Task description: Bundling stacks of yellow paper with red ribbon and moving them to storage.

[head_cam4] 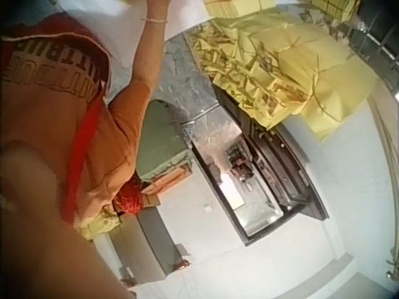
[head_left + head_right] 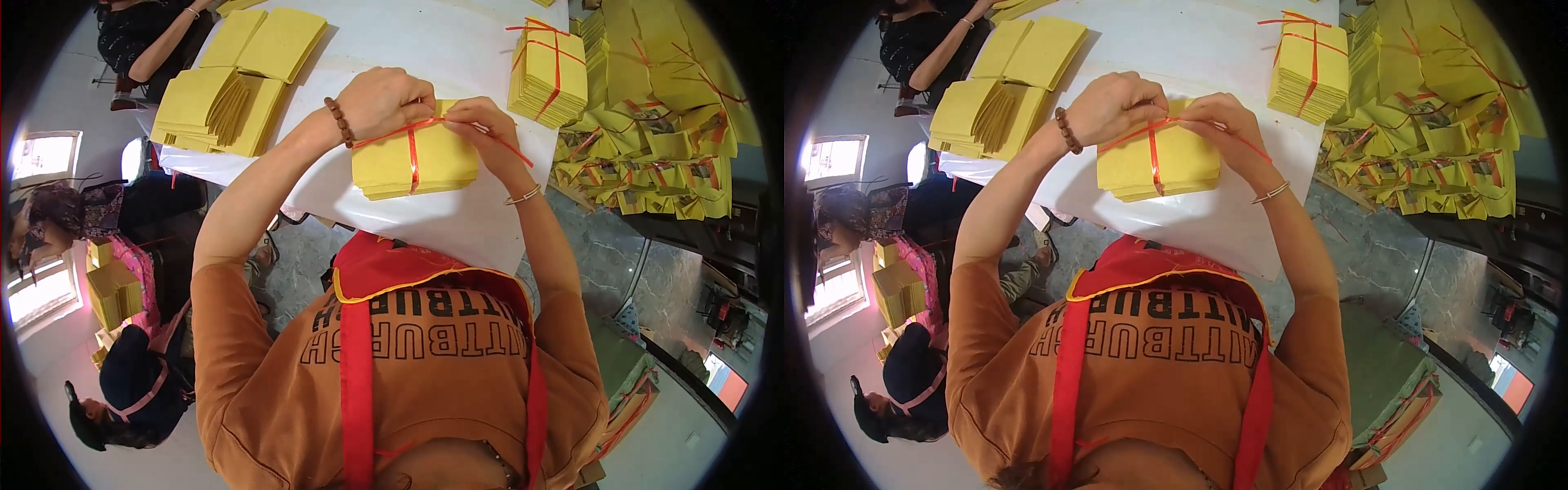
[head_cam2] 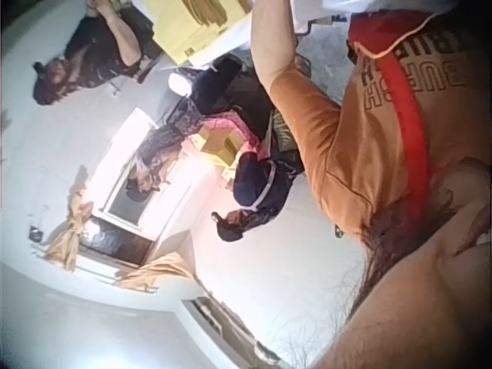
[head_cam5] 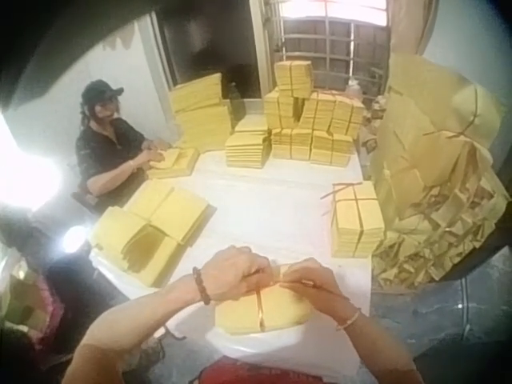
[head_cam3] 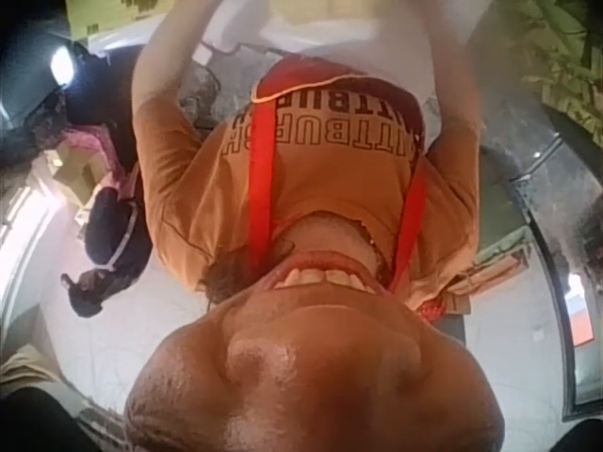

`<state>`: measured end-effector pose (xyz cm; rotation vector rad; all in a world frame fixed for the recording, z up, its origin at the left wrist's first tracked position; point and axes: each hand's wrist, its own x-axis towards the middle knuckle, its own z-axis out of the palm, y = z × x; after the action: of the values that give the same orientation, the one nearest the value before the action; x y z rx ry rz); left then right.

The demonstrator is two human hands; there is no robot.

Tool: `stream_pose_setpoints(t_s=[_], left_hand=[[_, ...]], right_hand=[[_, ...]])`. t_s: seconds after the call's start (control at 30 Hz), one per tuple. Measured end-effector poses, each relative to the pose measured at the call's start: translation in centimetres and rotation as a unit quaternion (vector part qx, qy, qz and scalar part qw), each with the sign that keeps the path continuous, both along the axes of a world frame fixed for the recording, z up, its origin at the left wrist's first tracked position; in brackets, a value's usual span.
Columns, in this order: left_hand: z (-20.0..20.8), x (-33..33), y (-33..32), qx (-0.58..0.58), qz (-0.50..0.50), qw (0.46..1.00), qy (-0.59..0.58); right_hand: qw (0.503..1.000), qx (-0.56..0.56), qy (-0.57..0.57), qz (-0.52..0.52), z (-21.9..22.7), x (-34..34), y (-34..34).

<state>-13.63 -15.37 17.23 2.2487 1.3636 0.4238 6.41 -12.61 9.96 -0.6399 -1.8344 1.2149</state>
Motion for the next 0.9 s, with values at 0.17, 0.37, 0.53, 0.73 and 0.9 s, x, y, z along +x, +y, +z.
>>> stream_pose_setpoints(t_s=[0.17, 0.37, 0.53, 0.73, 0.9], left_hand=[[-1.4, -0.5, -0.6, 0.011, 0.017, 0.999, 0.046], [-3.2, -1.4, -2.5, -0.016, 0.09, 0.995, 0.041], [-4.1, -1.1, -2.9, 0.013, 0.139, 0.989, 0.04], [-4.7, -1.2, -3.1, 0.021, 0.152, 0.987, 0.049], [-5.0, -1.2, -3.1, 0.03, 0.166, 0.983, 0.076]], right_hand=[[0.999, -0.005, -0.03, -0.028, -1.2, 1.0, -0.9], [0.993, 0.008, -0.117, -0.026, -1.6, 2.3, -1.6], [0.988, 0.016, -0.154, -0.016, -0.8, 2.2, -1.3], [0.904, 0.276, -0.325, 0.031, 1.8, 1.9, -0.5], [0.934, 0.222, -0.201, 0.196, 1.1, 0.8, -0.1]])
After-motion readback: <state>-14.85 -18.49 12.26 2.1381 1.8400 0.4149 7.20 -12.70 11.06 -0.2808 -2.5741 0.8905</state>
